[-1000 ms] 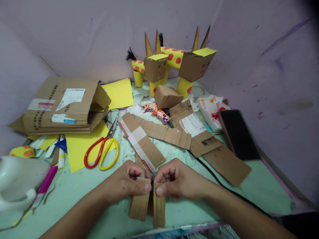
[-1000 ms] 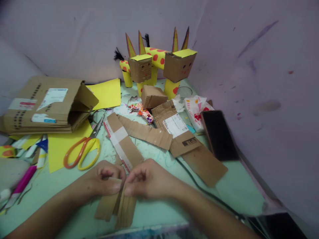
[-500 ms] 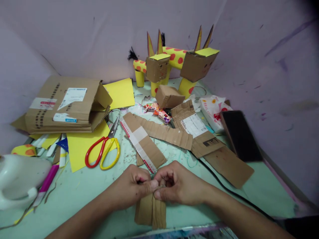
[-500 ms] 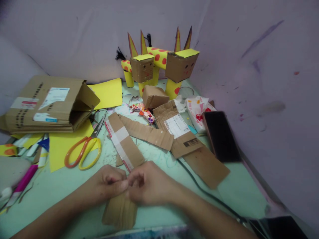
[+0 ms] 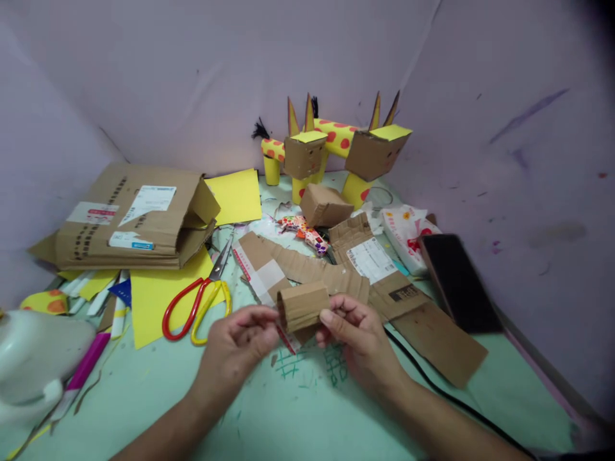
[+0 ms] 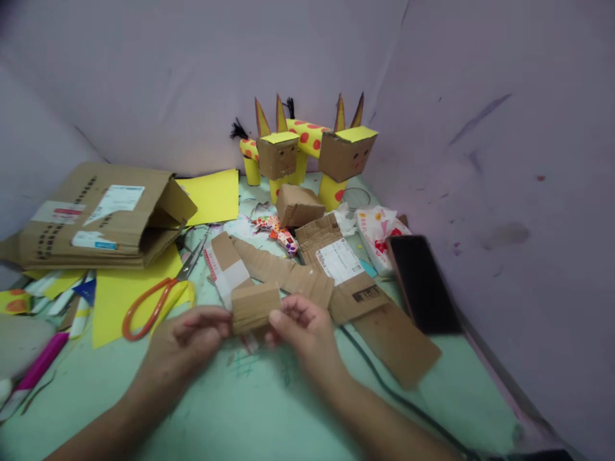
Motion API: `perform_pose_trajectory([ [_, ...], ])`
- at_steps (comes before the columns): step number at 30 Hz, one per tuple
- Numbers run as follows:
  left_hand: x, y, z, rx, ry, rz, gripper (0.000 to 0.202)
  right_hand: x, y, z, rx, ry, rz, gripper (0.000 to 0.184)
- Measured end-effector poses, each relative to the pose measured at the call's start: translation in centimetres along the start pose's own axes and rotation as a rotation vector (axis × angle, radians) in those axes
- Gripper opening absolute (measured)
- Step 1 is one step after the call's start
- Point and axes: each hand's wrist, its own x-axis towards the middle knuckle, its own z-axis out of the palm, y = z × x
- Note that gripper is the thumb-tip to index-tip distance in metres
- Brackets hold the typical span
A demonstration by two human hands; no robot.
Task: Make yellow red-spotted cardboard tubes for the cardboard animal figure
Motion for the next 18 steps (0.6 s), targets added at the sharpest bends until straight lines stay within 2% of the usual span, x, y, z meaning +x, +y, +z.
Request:
perform_pose_trajectory([
  [1, 0.0, -0.2, 0.3, 0.03, -0.046, -0.033, 0.025, 0.0, 0.2, 0.0, 0.016, -0.007, 0.014, 0.024],
  [3, 0.0, -0.5, 0.9, 0.065, -0.062, -0.04, 0.026, 0.0, 0.5, 0.1, 0.012, -0.038, 0.024, 0.022],
  [9, -0.1, -0.1, 0.9, 0.239, -0.011, 0.17, 0.018, -0.5, 0.7, 0.6, -0.055, -0.106, 0.006, 0.02],
  [14, 0.0, 0.1, 0.5, 0.261, 0.021, 0.235, 0.017, -0.7, 0.7, 1.0, -0.102, -0.112, 0.064, 0.023],
  [18, -0.1, -0.2, 0.2, 0.306, 0.042, 0.37, 0.015, -0.5, 0.4, 1.1, -0.205, -0.101, 0.038, 0.024],
])
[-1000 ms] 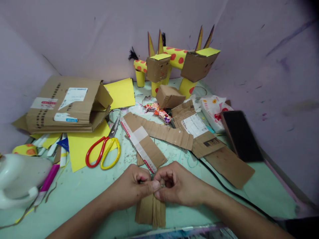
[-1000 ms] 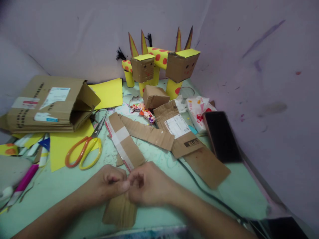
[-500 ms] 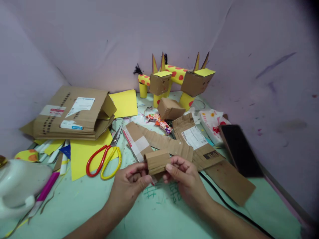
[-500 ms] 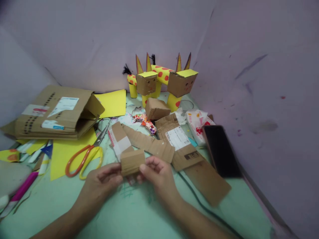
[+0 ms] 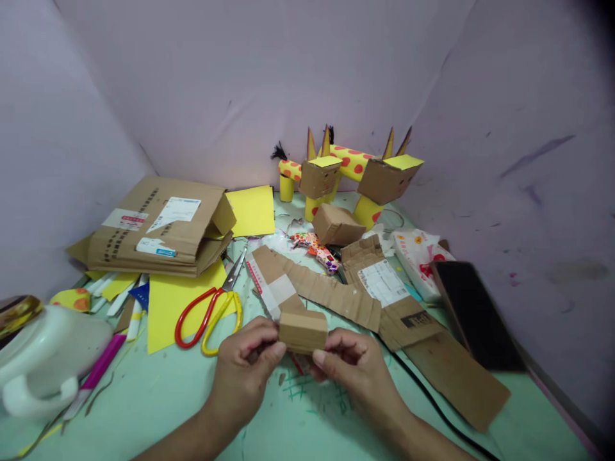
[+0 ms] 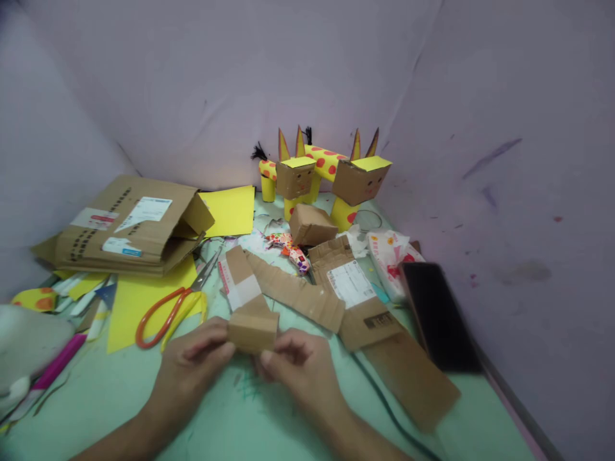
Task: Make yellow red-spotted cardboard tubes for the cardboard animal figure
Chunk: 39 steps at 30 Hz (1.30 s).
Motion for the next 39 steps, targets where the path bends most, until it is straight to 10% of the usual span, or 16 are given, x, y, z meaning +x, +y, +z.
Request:
perform_pose_trajectory([
  [5, -0.2, 0.1, -0.2, -0.013, -0.061, 0.087, 0.02, -0.2, -0.6, -0.4, -0.313, 0.016, -0.315, 0.011],
  [11, 0.2, -0.5, 0.4, -0.127, -0.241, -0.234, 0.012, -0.3, -0.3, -1.1, -0.745, -0.026, -0.907, 0.013],
  [15, -0.6, -1.0, 0.2, 0.046, -0.112, -0.201, 0.055, -0.1, -0.4, -1.7, -1.034, -0.065, -1.054, 0.02],
  [19, -0.9, -1.0, -1.0, 0.36, -0.271, 0.116, 0.072, -0.1, -1.4, -2.1, -1.157, -0.29, -1.105, 0.023],
  [27, 0.5, 0.1, -1.0, 0.252, -0.559, -0.148, 0.074, 0.0, -6.0, -0.8, -1.396, -0.648, -0.918, 0.02],
  [33, 0.8, -0.6, -0.8, 0.23, -0.332, -0.087, 0.03, 1.7, -8.9, 0.9, -1.598, -0.807, -0.845, 0.017],
  [39, 1.0, -2.0, -1.4, 0.361, -0.164, 0.186, 0.078, 5.2, -11.5, 1.3, -1.589, -0.619, -0.811, 0.014],
])
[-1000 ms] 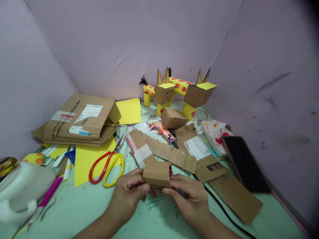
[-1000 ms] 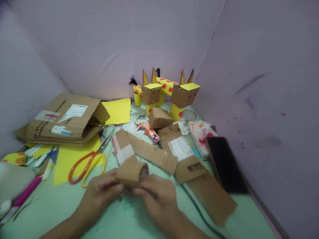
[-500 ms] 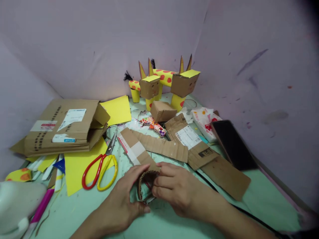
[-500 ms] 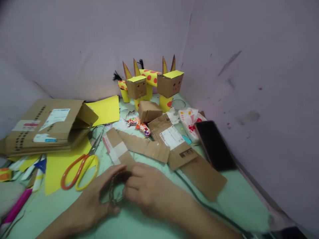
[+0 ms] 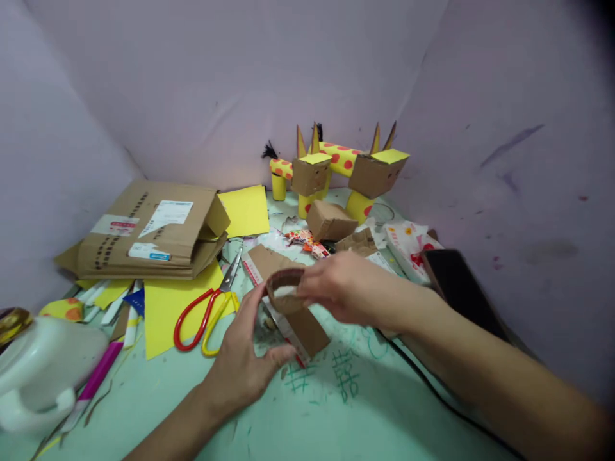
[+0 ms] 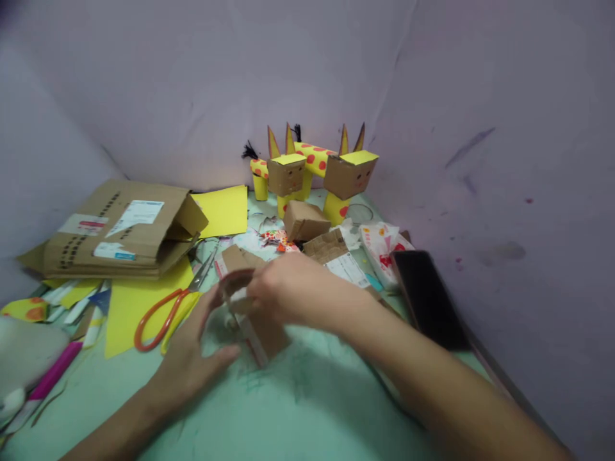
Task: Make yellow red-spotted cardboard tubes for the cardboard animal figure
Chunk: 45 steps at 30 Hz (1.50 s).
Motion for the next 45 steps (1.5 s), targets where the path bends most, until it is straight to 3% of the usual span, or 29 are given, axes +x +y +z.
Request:
perform_pose_trajectory([
  [2, 0.0, -0.4, 0.3, 0.236, -0.007, 0.094, 0.067, 1.4, 1.7, -0.6, -0.029, 0.089, 0.135, 0.016],
  [6, 0.0, -0.6, 1.0, 0.563, -0.245, 0.13, 0.047, 5.2, 5.4, -1.1, -0.041, 0.091, 0.284, 0.014],
  [10, -0.3, -0.4, 1.4, 0.579, -0.292, 0.086, 0.044, 8.7, 7.8, -0.2, -0.08, 0.05, 0.28, 0.017],
  [14, -0.5, -0.7, 1.5, 0.509, -0.301, 0.078, 0.045, 10.6, 8.3, 2.1, -0.109, 0.01, 0.267, 0.017],
  [20, -0.6, -0.6, 1.4, 0.477, -0.303, 0.097, 0.047, 11.3, 8.6, 4.5, -0.129, -0.04, 0.256, 0.015],
  [27, -0.6, -0.9, 1.5, 0.473, -0.282, 0.102, 0.047, 11.5, 9.0, 4.7, -0.163, -0.11, 0.296, 0.019],
  [36, -0.1, -0.3, 1.1, 0.463, -0.346, 0.061, 0.047, 11.5, 9.0, 5.2, -0.225, -0.178, 0.332, 0.018],
  [45, 0.3, -1.1, 1.7, 0.472, -0.368, 0.048, 0.048, 11.4, 8.9, 5.5, -0.199, -0.158, 0.367, 0.022],
])
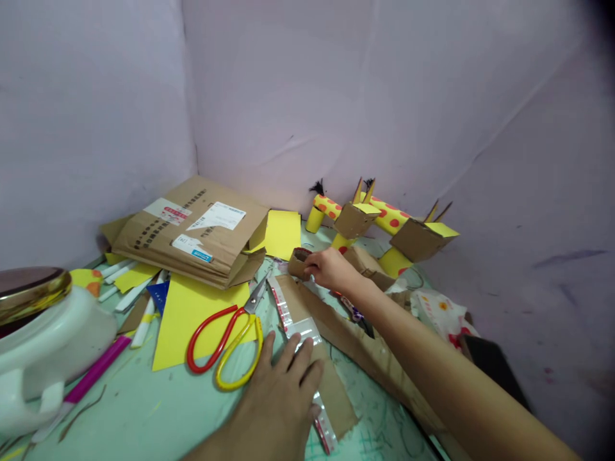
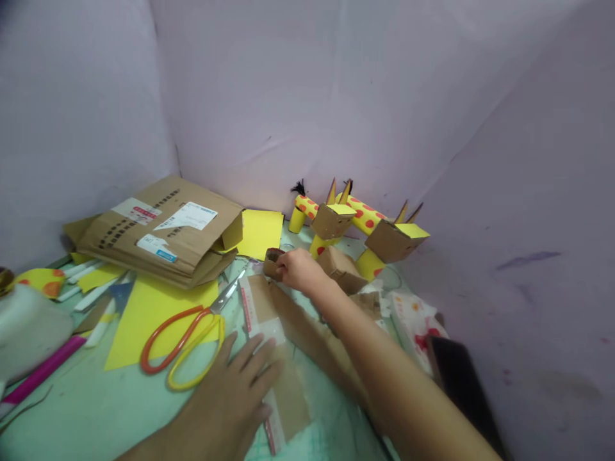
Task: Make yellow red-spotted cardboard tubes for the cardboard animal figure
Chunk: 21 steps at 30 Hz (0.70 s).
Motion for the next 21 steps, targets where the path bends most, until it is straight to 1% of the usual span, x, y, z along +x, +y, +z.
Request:
perform_pose_trajectory([
  [7, -0.3, 0.1, -0.1, 0.02, 0.075, 0.018, 0.047, 0.2, 0.0, 0.3, 0.179, 0.047, 0.033, 0.022],
  [10, -0.4, 0.0, 0.3, 0.003, 0.107, 0.027, 0.046, 0.1, 0.1, -0.3, 0.321, 0.116, 0.052, 0.017],
  [11, -0.5, 0.0, 0.5, -0.01, 0.145, 0.026, 0.044, -0.1, 0.1, -0.6, 0.381, 0.153, 0.064, 0.014],
  [12, -0.6, -0.1, 0.7, -0.026, 0.203, 0.028, 0.043, -0.5, 0.1, -1.0, 0.45, 0.196, 0.08, 0.012],
  [13, -0.7, -0.1, 0.8, -0.05, 0.285, 0.034, 0.041, -1.1, 0.0, -1.4, 0.526, 0.244, 0.101, 0.011],
  [15, -1.1, -0.1, 0.8, -0.14, 0.498, 0.043, 0.036, -2.9, -0.4, -1.9, 0.702, 0.339, 0.156, 0.012],
  [17, -1.3, -0.1, 0.5, -0.305, 0.695, 0.015, 0.029, -5.4, -1.4, -1.9, 0.903, 0.401, 0.21, 0.019],
  [18, -1.4, -0.1, 0.1, -0.414, 0.761, -0.015, 0.025, -6.7, -2.1, -1.6, 1.006, 0.412, 0.231, 0.023],
  [19, -1.4, -0.1, -0.2, -0.531, 0.8, -0.055, 0.022, -8.1, -2.9, -1.1, 1.099, 0.412, 0.256, 0.027],
  [20, -1.4, 0.0, -0.6, -0.644, 0.808, -0.092, 0.021, -9.4, -3.7, -0.6, 1.181, 0.416, 0.287, 0.031],
  [21, -1.4, 0.1, -1.0, -0.746, 0.792, -0.123, 0.021, -10.6, -4.6, 0.1, 1.251, 0.416, 0.32, 0.033],
])
